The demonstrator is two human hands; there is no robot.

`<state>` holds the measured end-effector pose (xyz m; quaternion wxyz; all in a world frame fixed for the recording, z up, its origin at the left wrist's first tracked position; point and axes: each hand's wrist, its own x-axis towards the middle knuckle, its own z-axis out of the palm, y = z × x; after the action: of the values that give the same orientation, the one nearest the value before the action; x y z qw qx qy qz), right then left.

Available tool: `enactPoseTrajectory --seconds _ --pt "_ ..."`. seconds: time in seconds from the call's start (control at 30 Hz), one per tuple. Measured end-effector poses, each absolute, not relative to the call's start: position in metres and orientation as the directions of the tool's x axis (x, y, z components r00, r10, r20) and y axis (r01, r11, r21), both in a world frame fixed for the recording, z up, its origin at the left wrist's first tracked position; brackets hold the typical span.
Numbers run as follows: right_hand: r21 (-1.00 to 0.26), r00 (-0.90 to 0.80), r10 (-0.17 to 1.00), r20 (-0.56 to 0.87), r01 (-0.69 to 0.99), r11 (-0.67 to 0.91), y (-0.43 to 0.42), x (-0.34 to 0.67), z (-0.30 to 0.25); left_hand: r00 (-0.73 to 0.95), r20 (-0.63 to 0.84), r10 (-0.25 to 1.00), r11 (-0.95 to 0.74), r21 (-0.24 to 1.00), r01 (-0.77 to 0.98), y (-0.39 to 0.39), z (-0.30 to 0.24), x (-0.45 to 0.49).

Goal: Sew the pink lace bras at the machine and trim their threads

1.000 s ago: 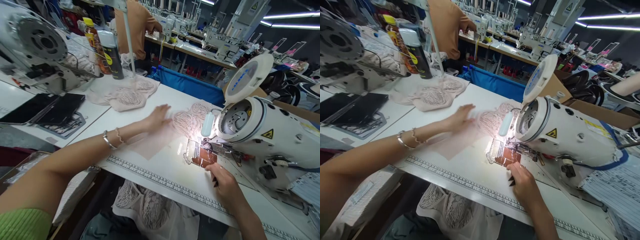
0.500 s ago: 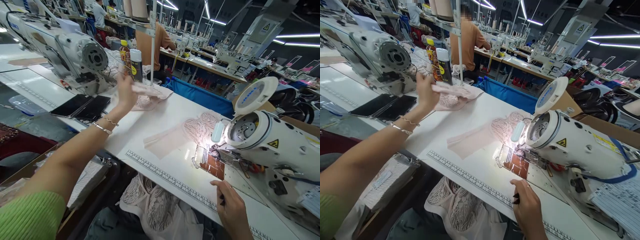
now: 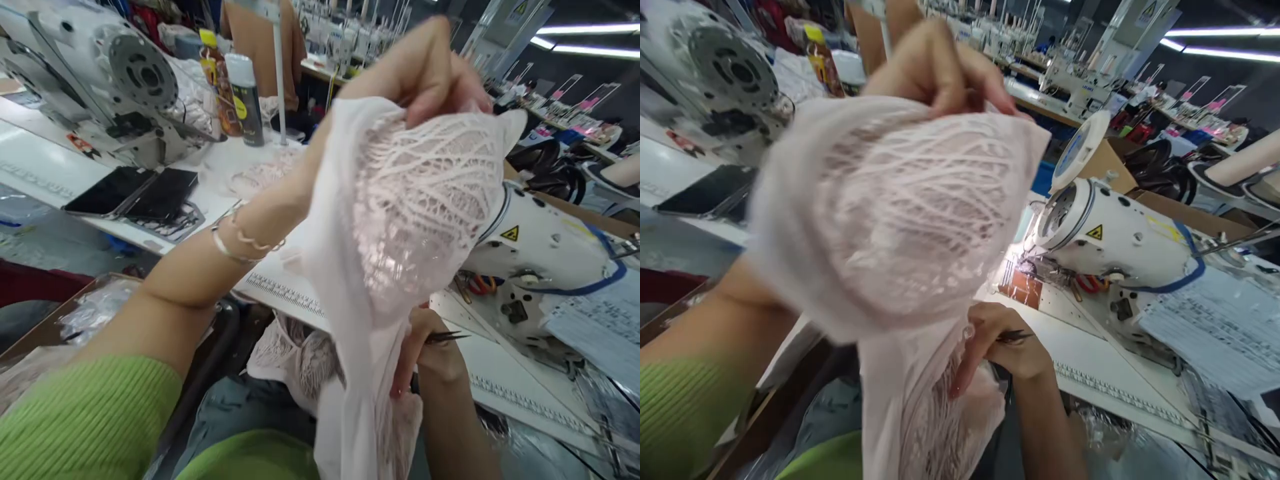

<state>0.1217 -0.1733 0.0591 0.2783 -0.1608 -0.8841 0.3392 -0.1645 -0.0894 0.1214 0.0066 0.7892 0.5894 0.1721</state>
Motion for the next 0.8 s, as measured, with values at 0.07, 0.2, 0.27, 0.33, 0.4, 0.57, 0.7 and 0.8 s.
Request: enactPoseTrajectory --seconds 0.07,0.2,0.27,0.33,0.4,0.57,0.7,0.8 --pt "-0.842 -0.881 0.404 0.248 0.010 0.540 -0.179 0.125 0.058 0.247 0.429 0.869 -0.364 0.218 0.905 -0.091 0.117 -0.153" --pt "-0.863 -0.815 0.580 -0.010 0.300 0.406 -0.188 0.144 0.054 0.224 0.429 0.875 -0.331 0.193 0.924 -0.103 0.079 -0.162" --pt "-0.782 -0.734 0.676 -0.062 0.457 0.424 -0.190 0.151 0.045 0.126 0.256 0.958 -0.180 0.201 0.963 -0.124 0.051 -0.161" --pt "-0.750 -0.649 0.759 -0.053 0.528 0.398 -0.190 0.154 0.030 0.089 0.129 0.988 -0.123 0.290 0.949 -0.153 0.025 -0.145" --pt "-0.778 -0.543 0.840 -0.002 0.528 0.340 -0.191 0.151 0.013 0.238 0.030 0.971 -0.216 0.538 0.815 -0.185 0.005 -0.118" --pt "-0.884 -0.100 0.981 0.169 0.424 0.195 -0.198 0.129 -0.021 0.229 -0.017 0.973 -0.030 0.979 0.200 -0.239 -0.016 -0.059" --pt "-0.907 0.187 0.977 0.101 0.420 0.014 -0.202 0.117 -0.027 0.098 -0.101 0.990 0.119 0.972 -0.203 -0.239 -0.018 -0.047" --pt "-0.914 0.138 0.987 -0.078 0.387 -0.126 -0.198 0.117 -0.025 0.199 -0.055 0.978 0.073 0.993 -0.087 -0.228 -0.020 -0.051"
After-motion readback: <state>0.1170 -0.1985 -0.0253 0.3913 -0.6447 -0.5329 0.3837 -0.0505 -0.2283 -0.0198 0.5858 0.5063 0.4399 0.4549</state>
